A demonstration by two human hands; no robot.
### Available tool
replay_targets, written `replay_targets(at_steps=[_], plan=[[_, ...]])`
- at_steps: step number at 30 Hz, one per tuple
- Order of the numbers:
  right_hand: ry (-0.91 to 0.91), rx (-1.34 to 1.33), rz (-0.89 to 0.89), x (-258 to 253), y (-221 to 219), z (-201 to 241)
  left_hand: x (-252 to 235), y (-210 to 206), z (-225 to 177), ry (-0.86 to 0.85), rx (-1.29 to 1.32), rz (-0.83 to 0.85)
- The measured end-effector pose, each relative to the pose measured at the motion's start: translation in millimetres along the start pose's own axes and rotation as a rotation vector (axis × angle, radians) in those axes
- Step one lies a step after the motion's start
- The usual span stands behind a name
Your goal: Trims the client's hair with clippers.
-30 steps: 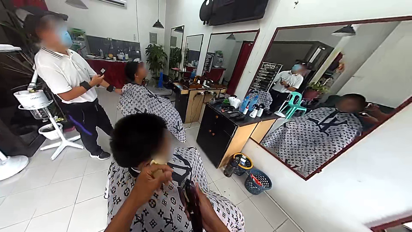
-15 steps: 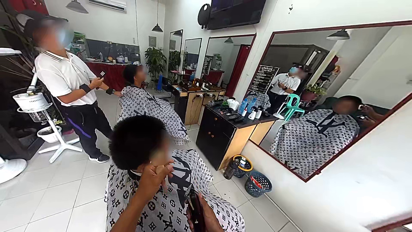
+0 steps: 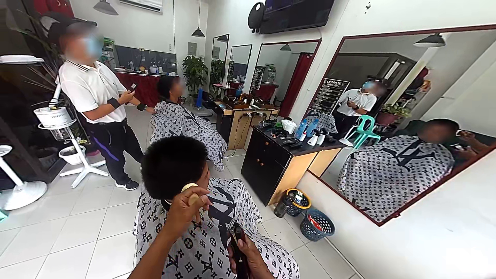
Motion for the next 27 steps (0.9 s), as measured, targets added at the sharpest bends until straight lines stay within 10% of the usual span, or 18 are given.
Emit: replay_targets(at_steps=[4,15,18,21,27], plan=[[0.044,-0.065,0.029,-4,-2,5,-3,5,-3,0.205,-0.245,0.311],[0.018,-0.01,0.039,-9,-5,6,3,3,5,0.006,0.028,0.048],[0.0,0.035,0.045,-15,-9,12,20,-6,1,-0.104,-0.465,-0.033],[0.035,0.092,0.076,-24,-13,19,33,5,-11,-0.415,-1.092,-0.455],[0.052,0.365,0.1,-56,-48,35,34,39,12,-0.127,-1.192,-0.634]])
Point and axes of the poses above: each hand's wrist, its own x-axis away from the middle knuckle, its own y-axis out of the back of the hand, z = x × y, the point moved 4 cm from there along -x, towards the middle knuckle, and after that the axes turned 9 degrees about z, right-handed, at the moved point
